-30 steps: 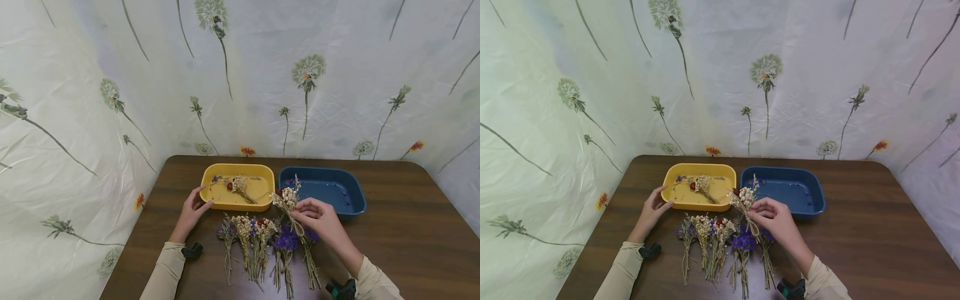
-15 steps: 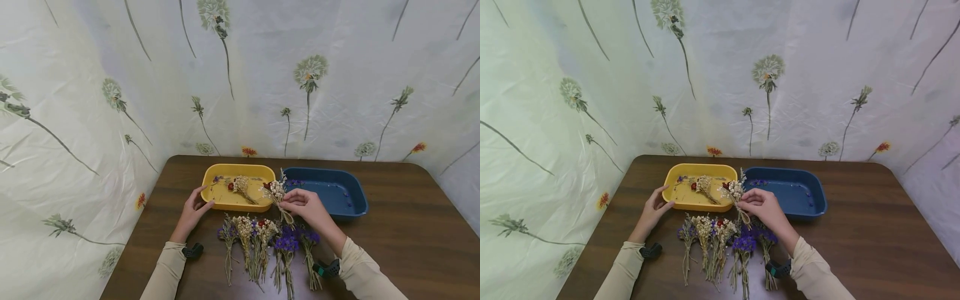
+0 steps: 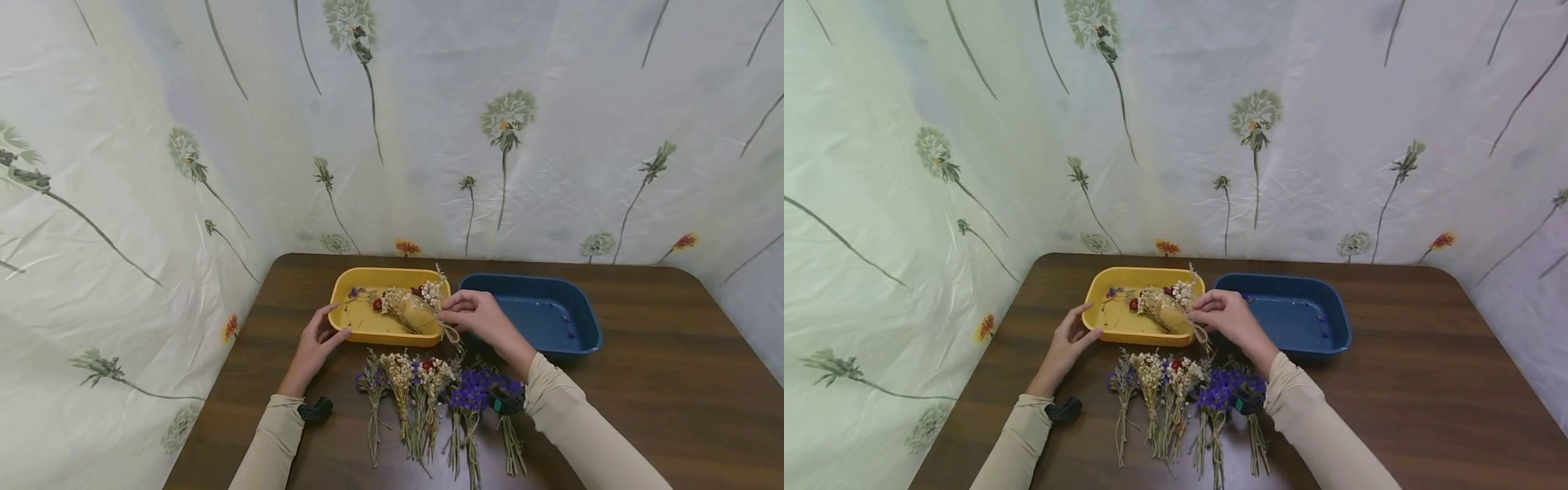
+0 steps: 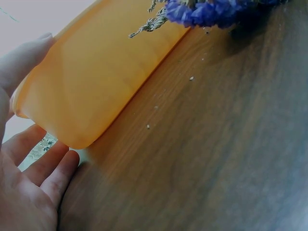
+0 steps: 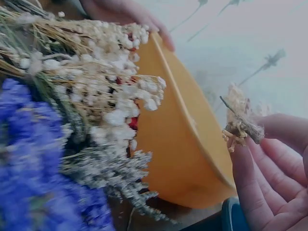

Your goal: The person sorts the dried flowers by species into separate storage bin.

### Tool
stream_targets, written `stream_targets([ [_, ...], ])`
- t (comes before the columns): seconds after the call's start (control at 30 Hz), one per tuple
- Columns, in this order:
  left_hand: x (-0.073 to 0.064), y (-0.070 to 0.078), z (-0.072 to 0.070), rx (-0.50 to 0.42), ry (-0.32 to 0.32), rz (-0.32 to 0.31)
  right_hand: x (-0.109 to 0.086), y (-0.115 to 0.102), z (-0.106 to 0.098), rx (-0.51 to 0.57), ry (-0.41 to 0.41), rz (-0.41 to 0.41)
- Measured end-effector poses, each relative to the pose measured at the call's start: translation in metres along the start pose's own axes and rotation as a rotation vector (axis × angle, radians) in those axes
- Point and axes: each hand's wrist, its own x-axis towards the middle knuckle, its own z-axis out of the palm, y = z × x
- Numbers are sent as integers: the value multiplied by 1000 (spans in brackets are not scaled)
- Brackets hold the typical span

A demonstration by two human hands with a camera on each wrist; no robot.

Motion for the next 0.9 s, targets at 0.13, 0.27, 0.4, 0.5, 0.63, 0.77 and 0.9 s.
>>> stream_targets([
  [0.13,0,-1,0,-7,0,16,12,-2,3,1,-24,-2],
  [0.27,0,-1,0,-9,-5,19,23,-6,7,-21,-29,20],
  [0.4,0,-1,0,-1,-16,9,31,-16,9,-75,-51,27],
  [0.5,5,-15,-2,12,-8,24,38,-19,11,-117,-80,25],
  [0.63,12,-33,-3,32,6,46,49,-19,14,-182,-105,21],
  [0.77,12,-33,-3,37,7,45,55,-21,16,-263,-129,15],
  [0.9,12,-33,-3,40,11,52,60,-25,19,-346,-155,34],
])
